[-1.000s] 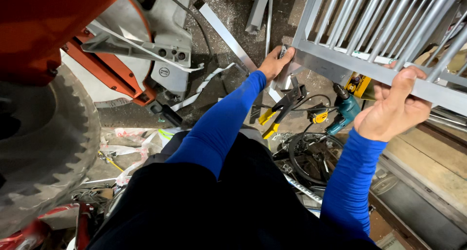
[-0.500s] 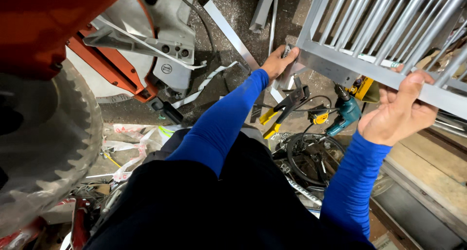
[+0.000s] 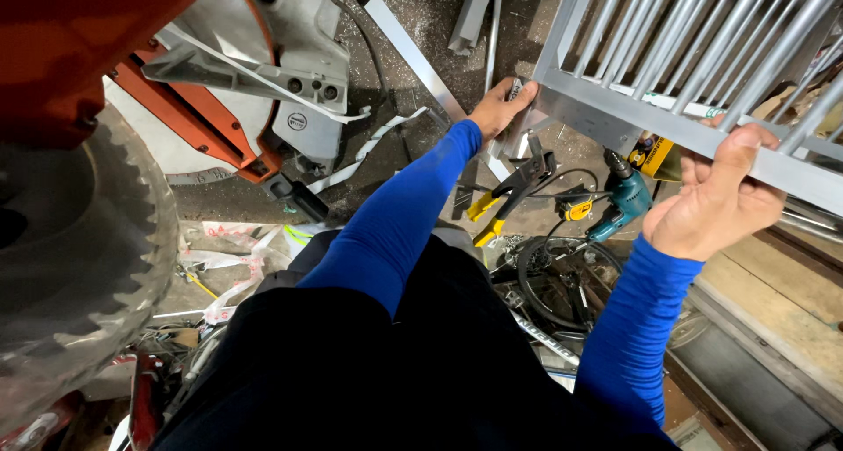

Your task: The person assembles a metal frame by aligning metal bars by hand, drilling holes with a power drill, fastening joints using a hand riveter, and measuring with a square ruler.

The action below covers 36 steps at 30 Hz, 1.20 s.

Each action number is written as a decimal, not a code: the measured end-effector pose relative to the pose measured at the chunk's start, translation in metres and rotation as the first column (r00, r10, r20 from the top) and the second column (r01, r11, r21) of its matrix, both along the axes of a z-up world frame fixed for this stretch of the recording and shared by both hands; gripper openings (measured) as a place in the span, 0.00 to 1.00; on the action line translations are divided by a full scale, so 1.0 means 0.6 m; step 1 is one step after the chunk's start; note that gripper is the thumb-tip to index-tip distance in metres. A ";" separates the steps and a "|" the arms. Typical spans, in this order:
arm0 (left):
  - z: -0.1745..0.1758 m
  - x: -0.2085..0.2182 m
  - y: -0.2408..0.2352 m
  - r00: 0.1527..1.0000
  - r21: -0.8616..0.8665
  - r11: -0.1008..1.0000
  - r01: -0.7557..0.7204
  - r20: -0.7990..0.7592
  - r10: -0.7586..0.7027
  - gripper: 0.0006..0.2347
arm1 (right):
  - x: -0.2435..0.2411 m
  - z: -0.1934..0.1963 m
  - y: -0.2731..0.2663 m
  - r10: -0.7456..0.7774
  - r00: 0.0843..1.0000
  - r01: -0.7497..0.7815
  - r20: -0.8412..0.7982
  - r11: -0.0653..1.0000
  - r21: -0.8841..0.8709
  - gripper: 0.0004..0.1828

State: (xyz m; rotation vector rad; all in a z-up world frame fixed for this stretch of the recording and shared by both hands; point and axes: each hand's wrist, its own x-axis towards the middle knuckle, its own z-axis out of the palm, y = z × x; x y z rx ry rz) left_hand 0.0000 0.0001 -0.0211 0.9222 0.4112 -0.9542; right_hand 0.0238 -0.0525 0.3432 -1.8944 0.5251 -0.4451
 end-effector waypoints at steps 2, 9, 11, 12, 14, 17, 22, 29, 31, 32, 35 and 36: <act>0.001 0.001 0.002 1.000 -0.002 1.000 0.008 -0.013 -0.008 0.54 | 0.000 -0.002 -0.003 0.006 1.000 -0.006 0.002 1.000 0.002 0.11; -0.006 0.002 0.000 0.999 -0.006 1.000 -0.001 -0.043 0.000 0.53 | 0.005 -0.001 -0.009 0.067 0.998 -0.068 -0.020 0.998 -0.020 0.11; -0.020 -0.006 -0.013 1.000 0.016 1.000 0.000 -0.018 0.000 0.52 | 0.015 -0.007 -0.014 0.070 0.997 -0.070 -0.028 0.997 -0.025 0.11; -0.024 -0.005 -0.020 1.000 0.050 0.998 -0.032 0.000 0.032 0.50 | 0.014 -0.005 -0.017 0.073 0.997 -0.075 -0.039 0.997 -0.030 0.10; -0.023 -0.005 -0.015 0.998 0.091 0.994 -0.063 0.034 0.061 0.48 | 0.011 -0.004 -0.018 0.084 0.996 -0.084 -0.019 0.996 -0.002 0.10; 0.017 -0.004 0.023 0.984 0.301 0.953 -0.045 0.177 -0.010 0.39 | 0.029 -0.018 -0.016 0.035 0.999 -0.036 -0.039 0.999 -0.024 0.09; 0.077 0.009 0.107 0.909 0.394 0.834 -0.386 0.313 0.274 0.32 | 0.013 -0.070 0.003 -0.016 1.000 0.016 -0.008 0.999 -0.029 0.14; 0.180 0.089 0.253 0.916 0.793 0.515 -0.325 0.399 -0.036 0.32 | -0.020 -0.083 -0.036 0.094 0.985 -0.124 -0.141 0.968 -0.218 0.15; 0.225 0.109 0.287 0.926 0.867 0.453 -0.206 0.322 -0.195 0.24 | -0.028 -0.080 -0.048 0.196 0.968 -0.233 -0.158 0.936 -0.265 0.16; 0.239 0.119 0.300 0.924 0.868 0.448 -0.215 0.330 -0.196 0.24 | -0.032 -0.081 -0.053 0.217 0.955 -0.264 -0.203 0.933 -0.244 0.20; 0.251 0.128 0.318 0.866 0.904 0.335 -0.268 0.378 -0.327 0.20 | -0.077 -0.101 -0.060 0.165 0.932 -0.284 -0.324 0.886 -0.366 0.22; 0.246 0.128 0.323 0.851 0.914 0.317 -0.254 0.367 -0.375 0.20 | -0.090 -0.119 -0.063 0.089 0.921 -0.285 -0.380 0.818 -0.499 0.21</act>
